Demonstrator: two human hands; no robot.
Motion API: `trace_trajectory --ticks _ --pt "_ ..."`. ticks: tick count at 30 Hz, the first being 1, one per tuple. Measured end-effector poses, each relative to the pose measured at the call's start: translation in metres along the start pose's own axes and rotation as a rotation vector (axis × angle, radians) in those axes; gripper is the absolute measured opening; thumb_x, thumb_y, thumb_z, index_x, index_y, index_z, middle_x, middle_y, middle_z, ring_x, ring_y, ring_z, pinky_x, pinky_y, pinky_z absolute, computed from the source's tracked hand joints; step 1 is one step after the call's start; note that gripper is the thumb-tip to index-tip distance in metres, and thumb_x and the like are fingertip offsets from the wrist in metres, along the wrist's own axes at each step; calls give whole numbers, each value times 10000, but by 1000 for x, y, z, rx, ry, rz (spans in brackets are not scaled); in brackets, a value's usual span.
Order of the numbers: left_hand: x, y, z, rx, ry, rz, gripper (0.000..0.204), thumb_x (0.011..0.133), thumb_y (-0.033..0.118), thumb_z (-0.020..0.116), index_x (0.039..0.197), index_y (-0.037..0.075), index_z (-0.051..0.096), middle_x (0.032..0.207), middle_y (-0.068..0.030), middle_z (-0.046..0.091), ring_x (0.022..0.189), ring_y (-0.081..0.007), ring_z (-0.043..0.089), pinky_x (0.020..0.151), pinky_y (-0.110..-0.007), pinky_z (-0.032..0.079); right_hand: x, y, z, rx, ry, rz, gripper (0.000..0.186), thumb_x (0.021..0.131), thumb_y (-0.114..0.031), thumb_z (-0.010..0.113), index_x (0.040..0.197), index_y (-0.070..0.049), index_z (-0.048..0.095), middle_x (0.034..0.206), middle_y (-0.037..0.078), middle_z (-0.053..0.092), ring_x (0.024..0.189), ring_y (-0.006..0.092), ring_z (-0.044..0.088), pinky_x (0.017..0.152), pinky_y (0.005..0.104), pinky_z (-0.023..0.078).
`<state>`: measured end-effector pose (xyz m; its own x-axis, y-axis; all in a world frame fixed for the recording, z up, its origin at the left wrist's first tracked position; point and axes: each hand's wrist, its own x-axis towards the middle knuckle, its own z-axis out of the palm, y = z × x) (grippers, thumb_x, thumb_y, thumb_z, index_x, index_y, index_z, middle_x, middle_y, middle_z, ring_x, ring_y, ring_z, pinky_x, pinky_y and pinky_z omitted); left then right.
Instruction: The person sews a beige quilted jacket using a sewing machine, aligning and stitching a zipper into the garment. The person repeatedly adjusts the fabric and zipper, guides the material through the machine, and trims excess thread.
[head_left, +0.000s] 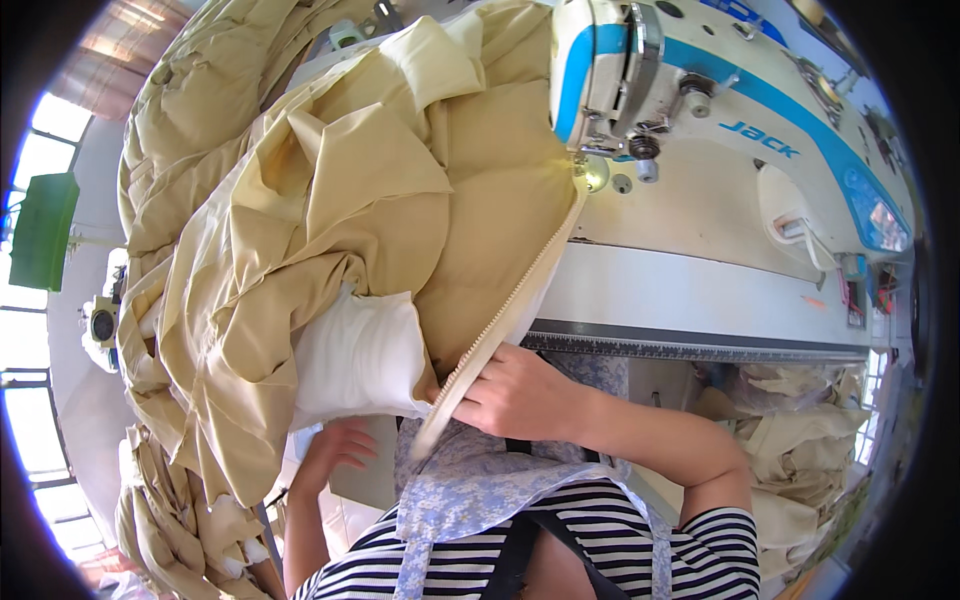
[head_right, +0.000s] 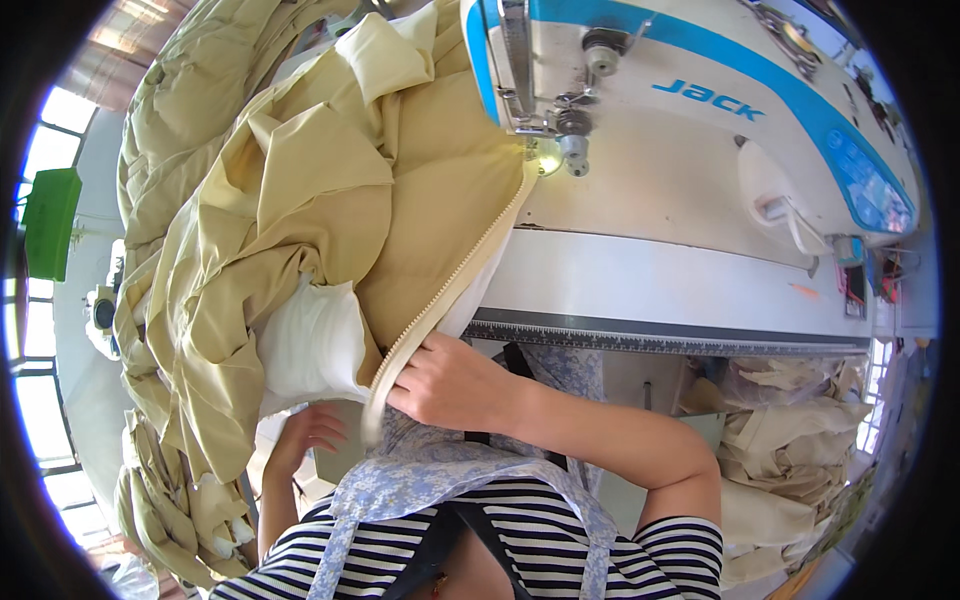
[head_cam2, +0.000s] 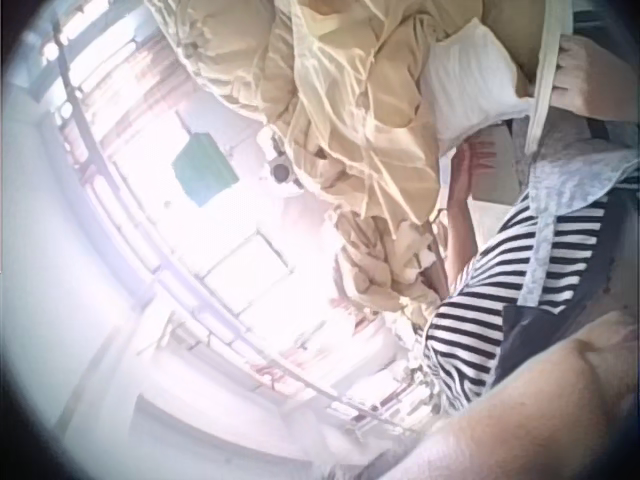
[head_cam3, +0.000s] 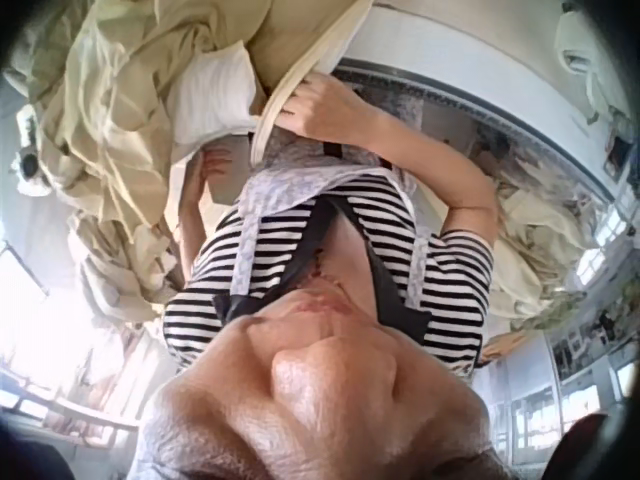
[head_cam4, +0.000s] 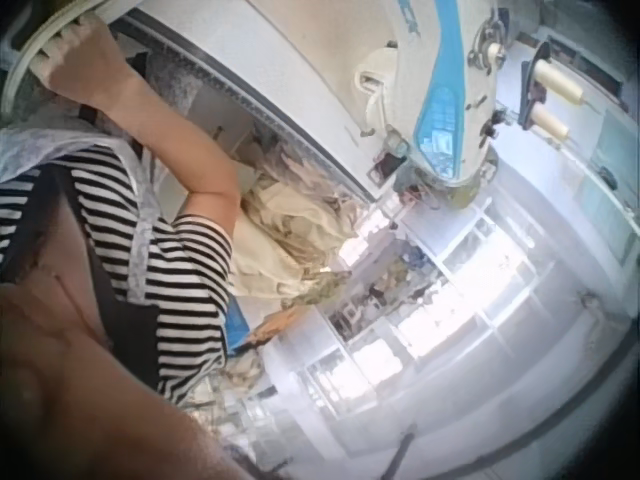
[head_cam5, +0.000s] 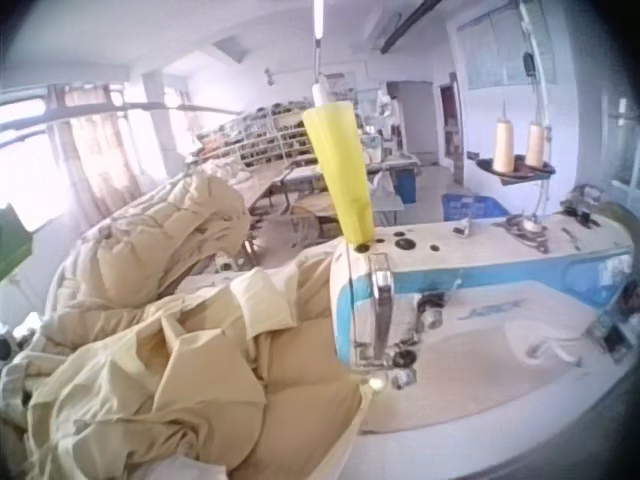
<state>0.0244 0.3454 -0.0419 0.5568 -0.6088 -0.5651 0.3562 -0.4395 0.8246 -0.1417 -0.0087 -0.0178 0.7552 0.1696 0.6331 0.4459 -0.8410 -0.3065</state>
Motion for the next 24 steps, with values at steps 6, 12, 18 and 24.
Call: trace_trajectory --ticks 6,12,18,24 --pt "9 11 -103 -579 771 434 643 974 475 558 1489 119 414 1482 -119 496 1301 -323 508 1026 -600 440 -38 -13 -13 170 89 67 92 816 -126 683 893 -75 687 911 1 626 863 169 605 759 309 509" --pt "133 235 -80 343 463 254 523 965 510 580 1214 50 594 1191 -138 639 1046 -271 626 925 -457 494 -62 -27 -15 287 167 425 152 797 -168 783 824 -61 678 791 35 620 738 251 597 654 356 514" --pt "137 366 109 1736 326 346 526 954 512 615 866 11 750 814 -151 720 727 -264 703 784 -391 532 -65 -26 -8 117 99 474 187 800 -129 763 968 -68 706 887 63 671 790 279 646 684 375 544" --pt "118 264 276 1054 -549 1793 186 863 216 724 806 84 606 789 -60 615 889 -273 669 1012 -419 535 -75 -28 -9 190 -2 502 169 809 -125 743 962 -60 713 941 103 687 852 302 673 708 412 550"
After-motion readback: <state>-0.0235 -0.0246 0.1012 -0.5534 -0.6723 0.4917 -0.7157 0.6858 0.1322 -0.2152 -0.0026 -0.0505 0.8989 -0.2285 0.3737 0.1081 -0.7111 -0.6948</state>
